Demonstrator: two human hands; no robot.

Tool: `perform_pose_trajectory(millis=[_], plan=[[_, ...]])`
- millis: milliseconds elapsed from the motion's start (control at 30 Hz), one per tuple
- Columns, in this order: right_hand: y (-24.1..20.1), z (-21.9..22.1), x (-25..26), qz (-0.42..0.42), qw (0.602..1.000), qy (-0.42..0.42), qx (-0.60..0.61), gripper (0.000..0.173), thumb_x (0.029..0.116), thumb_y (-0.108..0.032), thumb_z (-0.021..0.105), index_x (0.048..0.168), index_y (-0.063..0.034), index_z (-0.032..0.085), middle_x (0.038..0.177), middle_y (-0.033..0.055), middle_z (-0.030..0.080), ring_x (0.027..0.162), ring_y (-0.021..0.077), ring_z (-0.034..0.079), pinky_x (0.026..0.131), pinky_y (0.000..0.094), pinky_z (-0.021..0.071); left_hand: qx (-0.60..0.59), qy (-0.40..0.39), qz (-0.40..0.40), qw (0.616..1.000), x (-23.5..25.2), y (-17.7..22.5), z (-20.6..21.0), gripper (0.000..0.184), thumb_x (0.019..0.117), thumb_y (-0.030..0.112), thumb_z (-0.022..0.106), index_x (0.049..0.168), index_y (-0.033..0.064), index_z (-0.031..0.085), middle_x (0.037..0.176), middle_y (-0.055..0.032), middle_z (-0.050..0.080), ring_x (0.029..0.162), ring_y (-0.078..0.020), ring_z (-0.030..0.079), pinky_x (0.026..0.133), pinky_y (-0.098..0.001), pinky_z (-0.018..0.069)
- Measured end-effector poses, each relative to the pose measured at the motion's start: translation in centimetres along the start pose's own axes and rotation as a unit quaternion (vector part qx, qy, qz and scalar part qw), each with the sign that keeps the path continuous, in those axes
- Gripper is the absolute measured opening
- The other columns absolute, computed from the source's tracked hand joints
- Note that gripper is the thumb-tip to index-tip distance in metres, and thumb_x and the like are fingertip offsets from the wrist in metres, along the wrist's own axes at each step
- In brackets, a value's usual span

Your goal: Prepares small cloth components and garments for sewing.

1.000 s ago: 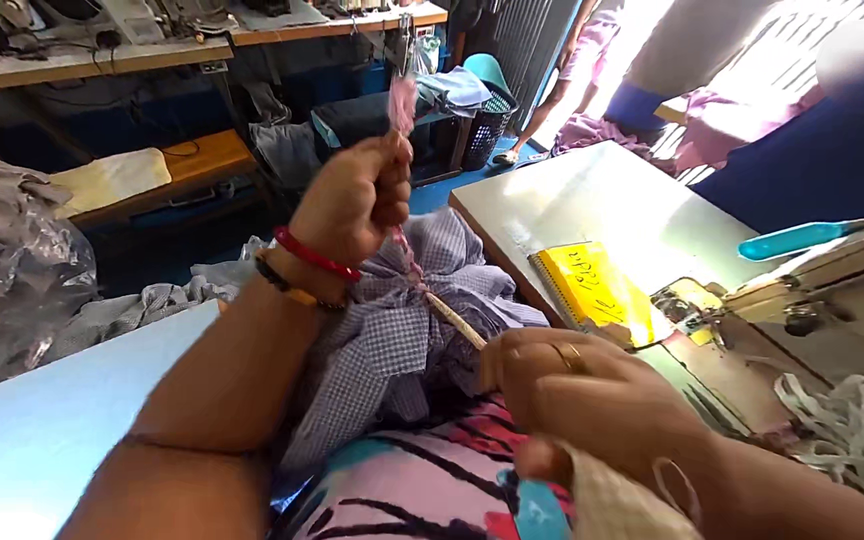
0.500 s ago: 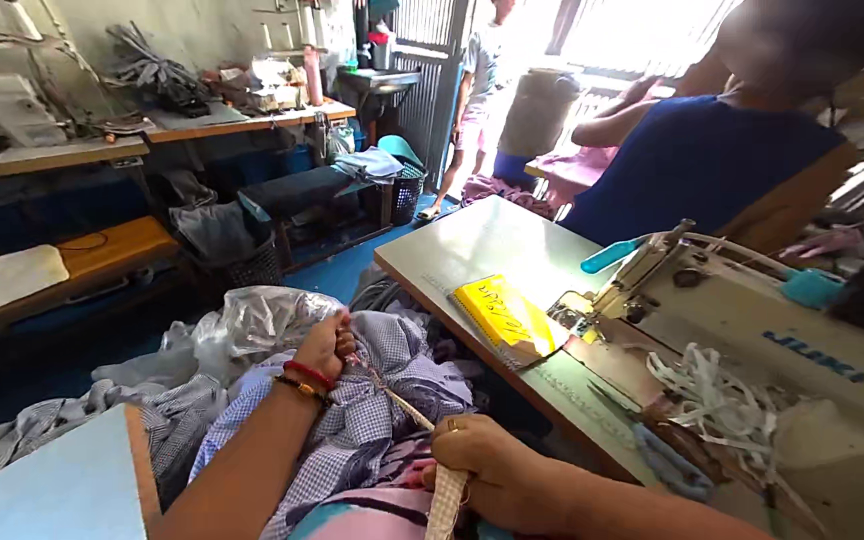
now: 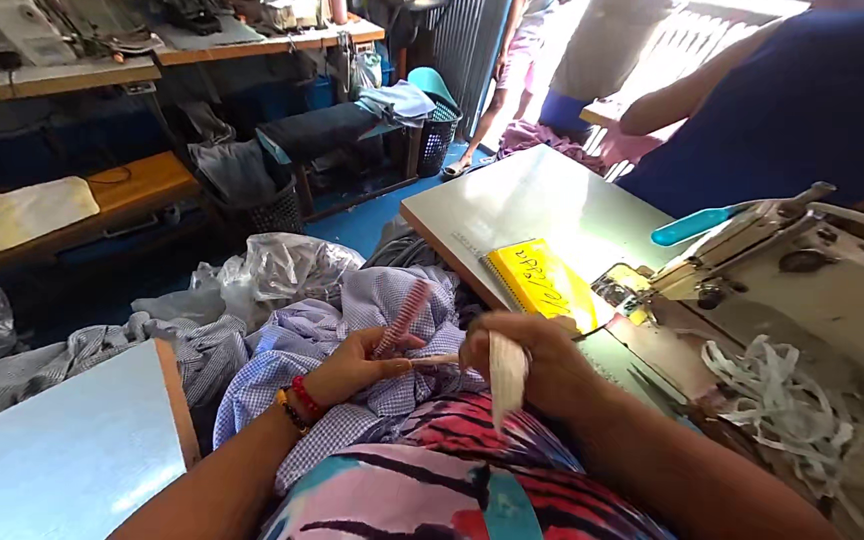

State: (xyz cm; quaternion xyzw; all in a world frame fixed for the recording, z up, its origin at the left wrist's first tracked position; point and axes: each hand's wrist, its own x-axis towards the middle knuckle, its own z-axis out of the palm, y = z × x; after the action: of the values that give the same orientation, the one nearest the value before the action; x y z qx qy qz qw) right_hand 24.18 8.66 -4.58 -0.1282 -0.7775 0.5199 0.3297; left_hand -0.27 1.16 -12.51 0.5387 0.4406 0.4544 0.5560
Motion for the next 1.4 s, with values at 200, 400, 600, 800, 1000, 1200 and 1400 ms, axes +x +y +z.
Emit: perform_pose_trajectory(millis=[200,400,600,800,1000,1200,1400], plan=[[1.3,2.7,9.8,0.016,0.998,0.055,0.008,0.023,0.1024,-0.003,0.048,0.085,-0.0032,0.063,0.065,-0.0052,0.062,0.059,0.0001,0.059,0.06,0.02,0.0526,-0.025,-0.014,-0.013,0.999,1.3,-0.2,0.2,0.014,0.0988,0.008,0.059,0.102,0.0115,0.072,0.09,0.0135,0.071,0.08,0.0068,0.063,0.075,-0.0144,0.0524],[5.9,3.3,10.7,0.079,0.969,0.135,-0.19,0.039,0.0978,-0.026,0.07,0.123,0.0022,0.062,0.125,0.0244,0.059,0.104,0.0336,0.064,0.084,0.0487,0.056,-0.078,0.063,-0.067,0.993,0.5,-1.0,-0.7,0.026,0.1061,0.011,0.043,0.1,0.0118,0.068,0.065,0.0147,0.056,0.05,0.0057,0.042,0.05,-0.0126,0.0373],[6.1,5.4,3.3,0.244,0.957,0.022,-0.155,0.029,0.1024,-0.021,0.061,0.116,0.004,0.063,0.096,0.0117,0.068,0.066,0.0128,0.064,0.062,0.0308,0.0571,-0.149,0.109,-0.07,0.98,1.0,-0.9,-0.4,0.022,0.1063,0.009,0.044,0.094,0.0136,0.062,0.07,0.0121,0.057,0.058,0.0033,0.049,0.057,-0.0153,0.0433],[5.7,5.6,3.7,0.264,0.957,-0.061,-0.107,0.033,0.1021,-0.014,0.06,0.132,0.0002,0.056,0.101,0.0053,0.072,0.061,0.0035,0.061,0.054,0.0214,0.0524,-0.201,0.147,-0.052,0.967,0.5,-1.5,0.1,0.02,0.107,0.008,0.046,0.097,0.008,0.064,0.074,0.0073,0.063,0.064,0.0005,0.057,0.062,-0.0172,0.0484],[6.8,6.2,5.4,0.272,0.95,-0.076,-0.134,0.028,0.0962,-0.011,0.068,0.118,0.0052,0.067,0.111,0.018,0.072,0.101,0.0228,0.07,0.095,0.0418,0.0555,-0.158,0.198,-0.059,0.966,0.5,-1.2,0.5,0.017,0.1066,0.009,0.047,0.102,0.0092,0.064,0.076,0.0069,0.065,0.063,-0.0003,0.058,0.06,-0.0178,0.0506],[7.1,6.7,6.1,0.301,0.939,-0.098,-0.135,0.022,0.1037,-0.014,0.055,0.112,0.0025,0.068,0.095,0.013,0.071,0.089,0.0216,0.068,0.086,0.0442,0.0536,-0.202,0.26,-0.047,0.943,0.4,-1.0,0.9,0.019,0.1067,0.005,0.047,0.1,0.005,0.065,0.072,0.0001,0.068,0.061,-0.0056,0.064,0.061,-0.0215,0.0561],[6.9,7.2,6.3,0.369,0.928,-0.017,-0.048,0.022,0.1064,-0.017,0.055,0.108,0.0022,0.067,0.086,0.006,0.065,0.075,0.0117,0.059,0.074,0.0317,0.0501,-0.305,0.336,-0.081,0.887,-0.8,0.5,0.9,0.01,0.1094,0.01,0.041,0.105,0.0154,0.048,0.056,0.0072,0.039,0.045,-0.0031,0.039,0.045,-0.0178,0.0384]])
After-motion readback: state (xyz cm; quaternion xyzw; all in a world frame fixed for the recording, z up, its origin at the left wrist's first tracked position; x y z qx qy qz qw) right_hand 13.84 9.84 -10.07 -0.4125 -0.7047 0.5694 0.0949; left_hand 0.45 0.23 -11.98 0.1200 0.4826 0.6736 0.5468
